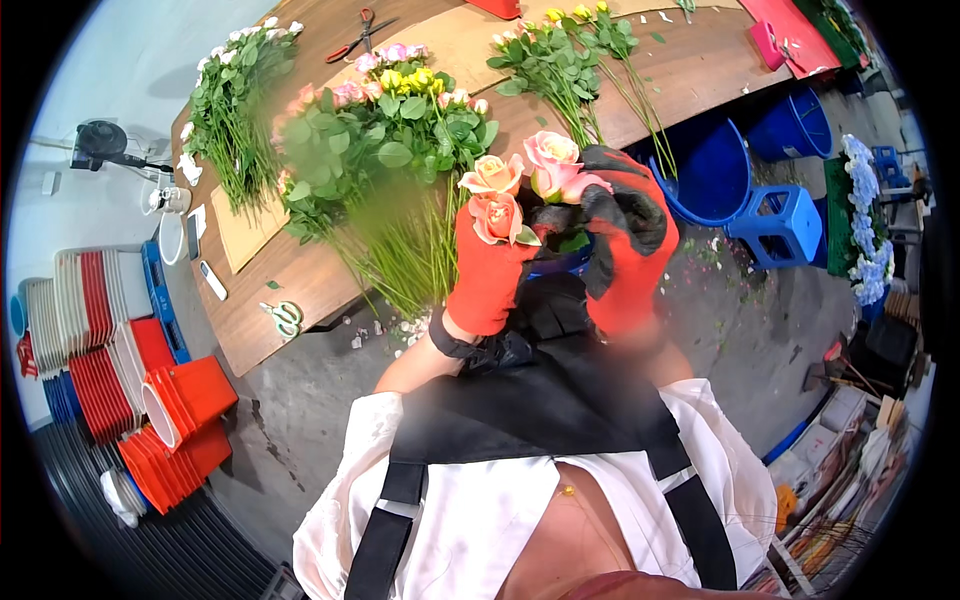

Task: Inspecting and cleaning rose blossoms by removing outer petals and checking for quality.

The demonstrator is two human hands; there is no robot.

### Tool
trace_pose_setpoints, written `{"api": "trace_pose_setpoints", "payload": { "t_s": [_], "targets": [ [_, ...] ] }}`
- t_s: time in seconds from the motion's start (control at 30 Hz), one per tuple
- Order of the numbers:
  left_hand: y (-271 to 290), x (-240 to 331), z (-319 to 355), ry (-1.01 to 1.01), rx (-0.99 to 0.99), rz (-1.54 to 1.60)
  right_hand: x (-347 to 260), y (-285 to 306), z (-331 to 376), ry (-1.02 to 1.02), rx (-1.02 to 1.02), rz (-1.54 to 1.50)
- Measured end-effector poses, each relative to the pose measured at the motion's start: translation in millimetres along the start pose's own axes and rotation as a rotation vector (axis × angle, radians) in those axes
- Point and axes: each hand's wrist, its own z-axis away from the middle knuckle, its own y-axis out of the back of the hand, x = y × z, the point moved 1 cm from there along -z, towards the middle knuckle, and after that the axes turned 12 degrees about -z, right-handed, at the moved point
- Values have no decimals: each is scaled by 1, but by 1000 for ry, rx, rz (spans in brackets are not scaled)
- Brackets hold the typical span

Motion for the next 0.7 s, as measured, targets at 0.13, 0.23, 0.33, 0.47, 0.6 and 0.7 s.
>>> {"api": "trace_pose_setpoints", "payload": {
  "t_s": [0.13,0.23,0.33,0.47,0.6,0.7],
  "targets": [
    [7,-9,-10,-310,78,-428,1,14,-12,-158,42,-150],
    [13,-11,-8,-395,84,-565,-10,14,-16,-116,8,-96],
    [4,-23,5,-186,108,-236,-18,19,-17,122,-210,145],
    [0,-3,7,164,50,376,-20,5,-15,202,-235,476],
    [8,0,8,163,-95,385,-16,7,-11,501,-237,608],
    [6,1,4,65,-76,159,-23,6,-7,627,-326,606]
  ]
}}
